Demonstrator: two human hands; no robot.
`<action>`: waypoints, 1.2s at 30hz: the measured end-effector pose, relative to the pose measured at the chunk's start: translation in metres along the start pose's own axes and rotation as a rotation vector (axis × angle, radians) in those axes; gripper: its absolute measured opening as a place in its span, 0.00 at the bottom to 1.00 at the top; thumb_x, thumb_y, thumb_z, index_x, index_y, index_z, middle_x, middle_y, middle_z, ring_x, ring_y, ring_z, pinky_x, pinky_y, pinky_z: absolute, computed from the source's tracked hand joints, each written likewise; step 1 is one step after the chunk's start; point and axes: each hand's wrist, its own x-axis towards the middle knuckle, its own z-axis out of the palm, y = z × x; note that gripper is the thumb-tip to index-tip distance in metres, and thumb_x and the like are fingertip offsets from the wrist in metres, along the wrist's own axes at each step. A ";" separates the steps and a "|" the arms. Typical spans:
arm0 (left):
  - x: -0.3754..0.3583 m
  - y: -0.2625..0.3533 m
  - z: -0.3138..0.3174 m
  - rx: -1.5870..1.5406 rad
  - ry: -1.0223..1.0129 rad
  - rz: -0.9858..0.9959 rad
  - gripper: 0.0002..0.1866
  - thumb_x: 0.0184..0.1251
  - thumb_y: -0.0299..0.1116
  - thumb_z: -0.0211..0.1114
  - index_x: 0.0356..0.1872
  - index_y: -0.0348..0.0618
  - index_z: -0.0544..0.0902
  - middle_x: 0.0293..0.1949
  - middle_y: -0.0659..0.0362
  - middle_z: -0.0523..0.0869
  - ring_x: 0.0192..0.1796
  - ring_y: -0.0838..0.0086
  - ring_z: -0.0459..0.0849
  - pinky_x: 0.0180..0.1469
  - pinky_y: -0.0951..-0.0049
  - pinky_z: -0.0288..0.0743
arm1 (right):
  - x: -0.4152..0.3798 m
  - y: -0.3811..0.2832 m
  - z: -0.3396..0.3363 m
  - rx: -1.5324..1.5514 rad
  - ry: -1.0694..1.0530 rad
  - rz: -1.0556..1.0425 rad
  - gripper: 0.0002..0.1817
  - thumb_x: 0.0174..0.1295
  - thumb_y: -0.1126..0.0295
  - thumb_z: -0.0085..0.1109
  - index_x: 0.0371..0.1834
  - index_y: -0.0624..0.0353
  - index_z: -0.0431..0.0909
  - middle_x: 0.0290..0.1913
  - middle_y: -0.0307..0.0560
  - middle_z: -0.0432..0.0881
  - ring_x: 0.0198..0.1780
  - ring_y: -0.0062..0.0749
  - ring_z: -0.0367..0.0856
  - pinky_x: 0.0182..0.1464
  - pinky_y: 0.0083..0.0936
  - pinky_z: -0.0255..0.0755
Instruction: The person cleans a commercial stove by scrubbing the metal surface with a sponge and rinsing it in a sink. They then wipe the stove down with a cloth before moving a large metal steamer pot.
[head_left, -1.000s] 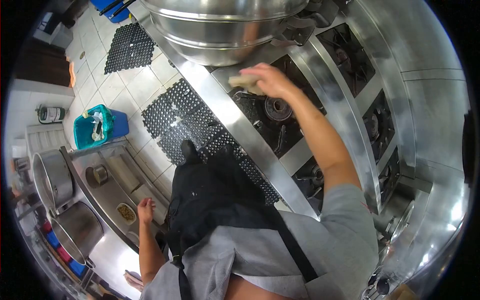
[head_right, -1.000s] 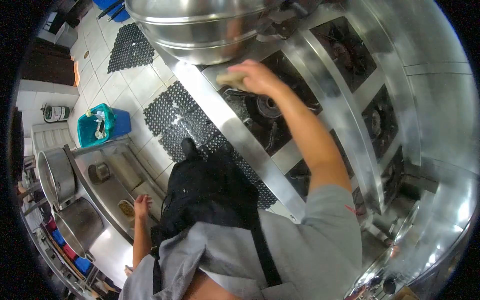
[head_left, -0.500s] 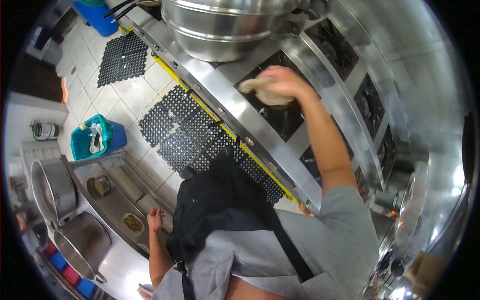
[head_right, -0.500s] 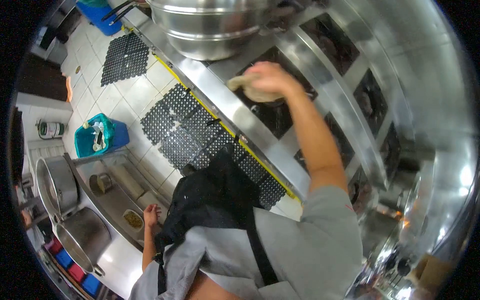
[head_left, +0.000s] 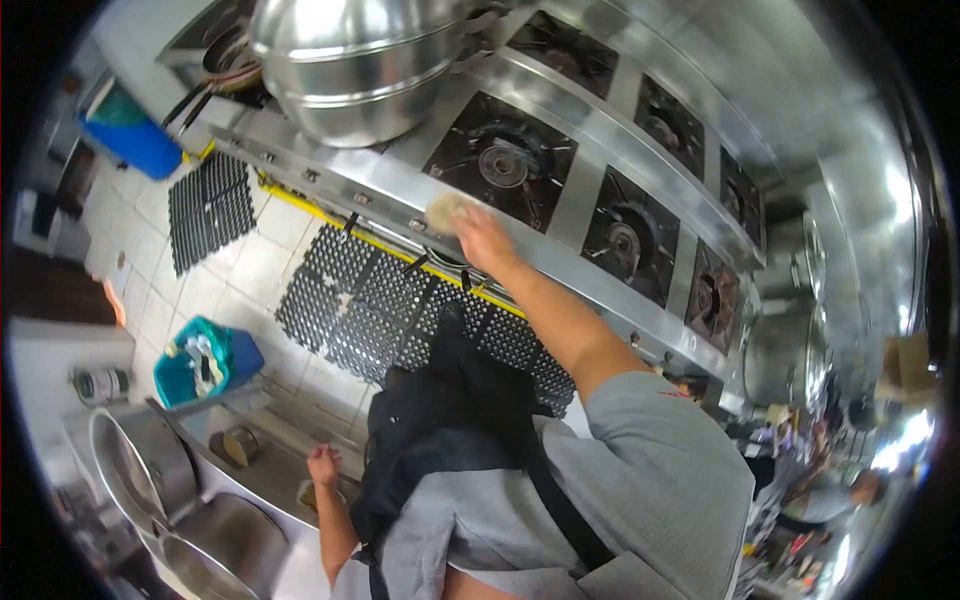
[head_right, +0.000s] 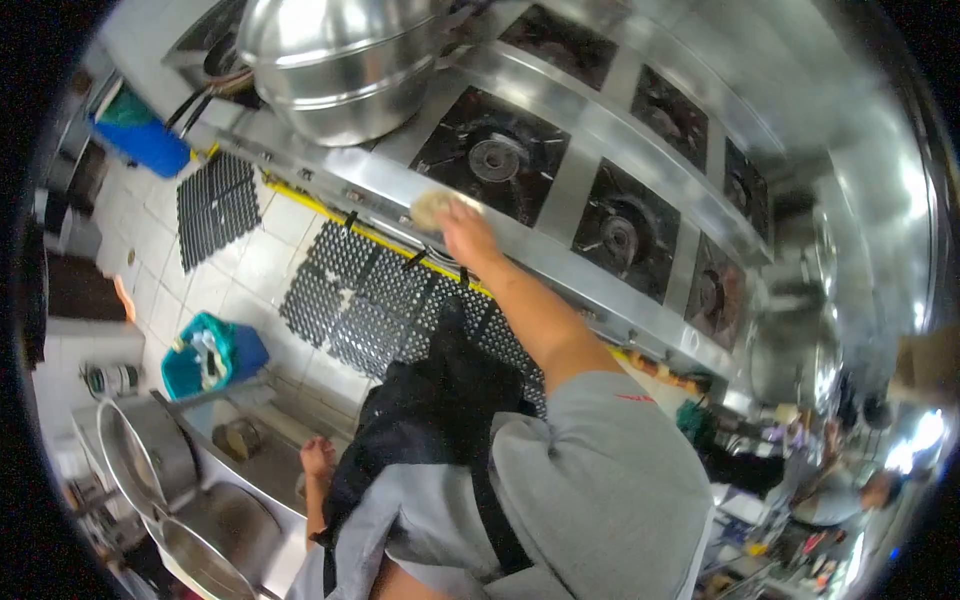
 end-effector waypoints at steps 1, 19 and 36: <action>-0.001 0.006 0.004 0.033 0.005 -0.033 0.07 0.75 0.33 0.58 0.39 0.40 0.78 0.27 0.59 0.82 0.23 0.75 0.80 0.20 0.77 0.69 | -0.026 0.002 -0.015 0.094 -0.006 -0.039 0.21 0.56 0.73 0.59 0.54 0.46 0.82 0.59 0.52 0.78 0.61 0.51 0.74 0.65 0.48 0.68; 0.018 0.174 0.054 0.742 0.001 0.110 0.12 0.71 0.37 0.61 0.47 0.39 0.80 0.31 0.55 0.86 0.29 0.68 0.86 0.26 0.69 0.77 | -0.027 0.153 -0.040 0.023 0.080 0.467 0.22 0.62 0.66 0.59 0.61 0.41 0.80 0.65 0.47 0.74 0.69 0.47 0.67 0.70 0.41 0.61; 0.036 0.268 0.222 0.790 -0.241 0.232 0.06 0.74 0.31 0.60 0.41 0.40 0.79 0.31 0.58 0.85 0.28 0.76 0.84 0.24 0.78 0.74 | 0.106 0.257 -0.004 -0.356 -0.067 0.661 0.16 0.62 0.67 0.54 0.47 0.64 0.83 0.51 0.62 0.79 0.52 0.57 0.77 0.51 0.53 0.71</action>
